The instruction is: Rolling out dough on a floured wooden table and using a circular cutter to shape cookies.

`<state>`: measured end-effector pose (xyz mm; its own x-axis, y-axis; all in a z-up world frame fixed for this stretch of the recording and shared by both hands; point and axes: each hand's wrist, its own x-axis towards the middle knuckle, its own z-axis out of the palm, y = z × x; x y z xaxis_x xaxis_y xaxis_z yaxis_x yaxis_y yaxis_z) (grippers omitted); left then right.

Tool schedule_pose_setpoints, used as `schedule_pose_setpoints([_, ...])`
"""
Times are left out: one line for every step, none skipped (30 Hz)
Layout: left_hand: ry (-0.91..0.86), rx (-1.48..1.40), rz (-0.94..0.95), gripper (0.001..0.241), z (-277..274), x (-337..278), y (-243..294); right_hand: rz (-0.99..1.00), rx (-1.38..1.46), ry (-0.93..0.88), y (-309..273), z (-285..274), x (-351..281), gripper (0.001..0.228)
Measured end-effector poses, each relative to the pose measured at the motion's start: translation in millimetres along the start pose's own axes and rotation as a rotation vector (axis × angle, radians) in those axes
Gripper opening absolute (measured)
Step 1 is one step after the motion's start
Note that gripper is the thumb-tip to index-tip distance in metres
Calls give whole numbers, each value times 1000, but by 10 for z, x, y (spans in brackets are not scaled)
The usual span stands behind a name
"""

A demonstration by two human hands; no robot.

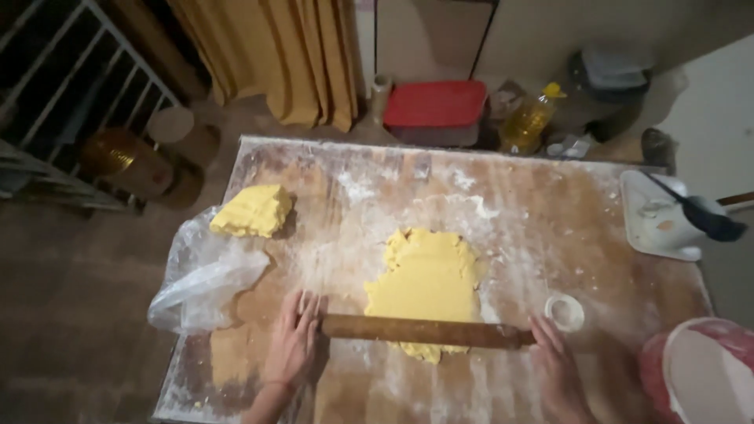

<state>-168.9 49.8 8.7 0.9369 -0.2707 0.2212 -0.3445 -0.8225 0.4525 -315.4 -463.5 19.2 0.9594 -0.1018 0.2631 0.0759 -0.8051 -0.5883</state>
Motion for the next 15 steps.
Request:
schedule_pose_setpoints([0,-5,2,53,-70,29,61,1,-5,1,461,117,-30,45])
schedule_pose_setpoints([-26,-95,-82,52,-132,57,115,112,203,62,928,238,-61,41])
schedule_pose_setpoints([-54,-182,-169,51,-205,64,156,222,415,119,1390,380,-94,40])
schedule_pose_setpoints([-54,-184,-172,51,-187,90,192,222,413,117,1393,275,40,40])
schedule_pose_setpoints([-26,-210,-189,45,-204,123,209,411,427,-102,1379,213,186,46])
schedule_pose_setpoints([2,-236,-205,38,-224,161,231,598,435,-324,1366,147,336,53])
schedule_pose_setpoints([4,-232,-201,38,-214,159,209,595,441,-320,1528,192,371,53])
schedule_pose_setpoints([14,-194,-162,35,-201,161,187,513,265,-266,1692,240,410,47])
schedule_pose_setpoints([19,-162,-126,33,-166,141,185,433,87,-214,1867,252,412,41])
schedule_pose_setpoints([16,-162,-125,33,-203,155,252,436,87,-213,1563,156,400,41])
schedule_pose_setpoints([-10,-138,-141,28,-242,169,314,313,119,-114,1255,64,403,39])
schedule_pose_setpoints([-36,-113,-158,25,-283,184,371,191,151,-15,945,-24,410,37])
schedule_pose_setpoints([-37,-116,-160,25,-221,151,342,191,148,-17,880,117,267,37])
schedule_pose_setpoints([-16,-104,-151,23,-160,121,312,200,19,-79,814,258,128,35])
schedule_pose_setpoints([7,-93,-141,22,-94,109,282,207,-110,-139,758,399,14,34])
